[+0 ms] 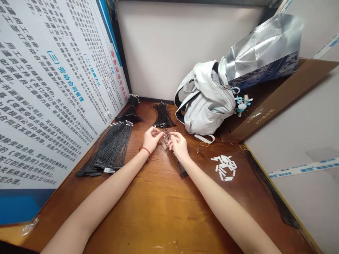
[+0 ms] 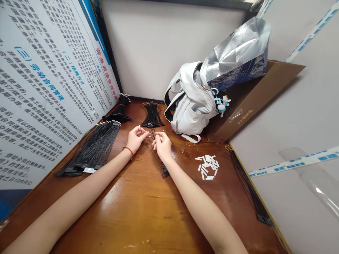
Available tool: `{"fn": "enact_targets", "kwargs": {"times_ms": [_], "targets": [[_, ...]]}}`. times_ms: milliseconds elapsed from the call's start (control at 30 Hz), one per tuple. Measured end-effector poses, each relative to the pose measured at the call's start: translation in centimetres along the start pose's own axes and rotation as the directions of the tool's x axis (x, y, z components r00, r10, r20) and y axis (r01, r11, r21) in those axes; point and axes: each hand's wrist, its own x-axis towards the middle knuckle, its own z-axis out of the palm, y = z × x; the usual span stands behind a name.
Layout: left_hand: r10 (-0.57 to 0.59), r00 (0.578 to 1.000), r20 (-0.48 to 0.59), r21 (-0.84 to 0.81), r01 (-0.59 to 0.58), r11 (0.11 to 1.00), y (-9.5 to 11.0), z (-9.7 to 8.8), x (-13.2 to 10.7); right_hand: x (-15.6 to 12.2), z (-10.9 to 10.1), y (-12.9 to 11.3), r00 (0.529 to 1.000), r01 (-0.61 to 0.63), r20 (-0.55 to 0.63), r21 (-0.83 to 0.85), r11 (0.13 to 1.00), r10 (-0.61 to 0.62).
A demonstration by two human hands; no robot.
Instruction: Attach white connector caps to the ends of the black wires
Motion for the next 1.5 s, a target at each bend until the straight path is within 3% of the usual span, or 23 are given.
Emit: {"fn": "enact_targets", "kwargs": {"times_ms": [133,400,700,933,1133,1333,1500], "targets": [[-0.005,1.0,-0.017,0.026,0.005,1.0,-0.1,0.0,0.0,0.0,-0.1,0.1,1.0,-0.029,-0.007,0.015,0.999,0.029],[-0.028,0.998,-0.057,0.022,0.029,0.999,-0.2,0.1,0.3,0.0,-0.3,0.2,0.983,0.154,-0.113,0.067,0.986,-0.146],[-0.096,0.994,-0.045,0.024,0.098,0.995,-0.3,0.3,0.4,1.5,0.1,-1.8,0.987,0.154,-0.053,0.03,0.988,-0.152],[0.086,0.975,-0.203,0.201,-0.045,0.979,-0.5,-0.4,0.5,3.7,2.1,-2.8,0.975,0.217,-0.038,-0.078,0.973,-0.221],[0.113,0.966,-0.234,0.183,-0.07,0.981,-0.4,-0.5,0.5,3.4,3.3,-2.5,0.962,0.272,-0.016,-0.072,0.96,-0.274],[0.075,0.987,-0.144,0.048,-0.068,0.996,0.1,-0.1,0.3,4.0,3.3,-1.7,0.983,0.167,-0.087,0.052,0.985,-0.162],[0.035,0.99,-0.14,-0.049,-0.043,0.998,0.0,-0.3,0.6,3.6,3.0,-0.9,0.991,0.103,-0.091,0.069,0.992,-0.096]]}}
